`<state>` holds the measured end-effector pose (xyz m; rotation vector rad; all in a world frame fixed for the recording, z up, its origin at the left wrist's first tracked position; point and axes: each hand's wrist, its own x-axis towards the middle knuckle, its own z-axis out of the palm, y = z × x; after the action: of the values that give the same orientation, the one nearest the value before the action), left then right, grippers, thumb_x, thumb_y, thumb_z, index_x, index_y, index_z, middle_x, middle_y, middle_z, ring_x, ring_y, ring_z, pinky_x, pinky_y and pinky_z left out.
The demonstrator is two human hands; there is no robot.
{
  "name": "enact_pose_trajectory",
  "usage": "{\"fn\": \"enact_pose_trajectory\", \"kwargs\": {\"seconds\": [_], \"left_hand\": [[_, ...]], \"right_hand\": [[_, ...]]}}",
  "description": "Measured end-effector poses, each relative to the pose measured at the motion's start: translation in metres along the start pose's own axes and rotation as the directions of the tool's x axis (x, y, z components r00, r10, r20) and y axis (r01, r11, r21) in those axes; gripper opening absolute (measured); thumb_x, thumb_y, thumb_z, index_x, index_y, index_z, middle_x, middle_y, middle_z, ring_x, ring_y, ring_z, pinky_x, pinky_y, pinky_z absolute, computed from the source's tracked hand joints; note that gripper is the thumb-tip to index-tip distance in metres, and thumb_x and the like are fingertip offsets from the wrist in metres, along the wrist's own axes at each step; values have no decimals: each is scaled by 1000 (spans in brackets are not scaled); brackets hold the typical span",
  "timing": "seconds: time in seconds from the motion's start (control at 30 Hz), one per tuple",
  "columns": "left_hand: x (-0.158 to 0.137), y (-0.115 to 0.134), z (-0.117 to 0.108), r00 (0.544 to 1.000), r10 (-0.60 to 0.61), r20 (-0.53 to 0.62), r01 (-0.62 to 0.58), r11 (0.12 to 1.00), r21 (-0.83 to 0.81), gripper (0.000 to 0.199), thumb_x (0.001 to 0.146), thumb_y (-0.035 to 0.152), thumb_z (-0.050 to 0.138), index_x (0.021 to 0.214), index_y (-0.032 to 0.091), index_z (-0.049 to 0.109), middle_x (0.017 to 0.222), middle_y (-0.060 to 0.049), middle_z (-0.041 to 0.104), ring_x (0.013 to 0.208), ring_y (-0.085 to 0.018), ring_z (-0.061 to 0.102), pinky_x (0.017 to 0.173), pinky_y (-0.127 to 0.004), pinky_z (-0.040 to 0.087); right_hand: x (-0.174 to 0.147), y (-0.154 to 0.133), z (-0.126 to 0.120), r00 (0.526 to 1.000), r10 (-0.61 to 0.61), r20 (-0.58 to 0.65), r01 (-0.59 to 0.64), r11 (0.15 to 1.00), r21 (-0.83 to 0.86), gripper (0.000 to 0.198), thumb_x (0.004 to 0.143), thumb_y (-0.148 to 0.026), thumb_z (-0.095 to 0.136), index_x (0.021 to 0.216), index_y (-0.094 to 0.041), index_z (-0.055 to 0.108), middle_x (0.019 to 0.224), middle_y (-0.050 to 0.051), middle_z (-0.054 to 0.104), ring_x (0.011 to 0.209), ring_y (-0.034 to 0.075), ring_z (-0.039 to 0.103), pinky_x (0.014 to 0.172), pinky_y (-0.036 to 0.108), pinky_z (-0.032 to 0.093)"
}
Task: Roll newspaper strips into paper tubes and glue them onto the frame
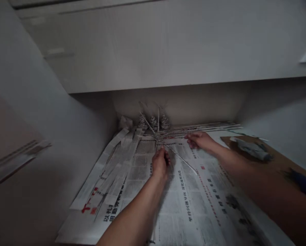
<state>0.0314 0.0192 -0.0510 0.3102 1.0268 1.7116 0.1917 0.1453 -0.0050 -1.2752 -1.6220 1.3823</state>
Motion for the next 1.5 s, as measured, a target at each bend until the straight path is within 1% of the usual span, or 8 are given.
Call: {"fn": "enact_pose_trajectory", "kwargs": {"seconds": [0.27,0.43,0.53,0.73,0.9,1.03,1.27,1.5], "left_hand": [[-9,8,4,919,365,151,-391,897,205,46,76,59,54,59,16,51,46,4,41,41,-6,37,42,-20,28],[-35,49,3,828,511,231,-556,802,217,37,79,52,54,70,17,60,53,3,48,47,-8,44,47,-19,35],[-43,83,-14,809,521,273,-588,706,395,29,76,44,61,85,17,67,64,0,58,56,-10,51,50,-19,37],[-20,129,-87,768,624,144,-411,308,858,35,72,49,62,58,17,61,47,3,52,47,-10,47,50,-22,34],[12,132,-124,839,513,182,-158,-89,983,29,84,38,48,81,18,68,74,-4,69,71,-16,62,64,-24,41],[33,125,-127,864,487,125,-51,-163,985,30,73,30,62,99,16,66,99,-11,70,88,-22,64,72,-27,42],[40,123,-119,878,468,102,26,-259,965,25,69,26,65,92,16,67,96,-11,70,87,-23,63,69,-27,40],[-3,97,-73,881,359,306,-138,-425,895,31,81,44,51,75,18,67,73,-6,68,72,-21,61,60,-26,36]], "right_hand": [[-54,57,13,984,-124,-129,105,984,-143,41,78,-52,52,89,-15,65,68,3,57,47,10,48,38,21,35],[-55,67,15,966,-239,-94,216,955,-204,41,79,-51,51,86,-14,66,69,4,60,55,12,51,52,25,44],[-54,69,12,966,-248,-73,231,955,-185,42,79,-53,51,87,-15,67,67,3,59,52,11,49,50,25,43],[-55,67,8,978,-199,-60,192,975,-113,41,77,-53,53,87,-16,67,68,3,60,47,10,46,40,22,36],[-53,69,7,981,-186,-57,180,978,-106,40,77,-52,53,87,-15,67,66,3,59,46,9,46,39,21,35],[-51,70,6,984,-171,-44,164,979,-121,40,79,-51,52,88,-15,66,67,2,57,46,8,46,38,19,35],[-54,65,6,987,-161,-27,156,978,-136,37,79,-48,50,88,-15,65,68,2,55,46,8,47,36,18,33],[-50,71,9,960,-272,-62,253,944,-210,30,83,-38,48,86,-15,68,67,2,62,48,9,50,46,21,39]]}}
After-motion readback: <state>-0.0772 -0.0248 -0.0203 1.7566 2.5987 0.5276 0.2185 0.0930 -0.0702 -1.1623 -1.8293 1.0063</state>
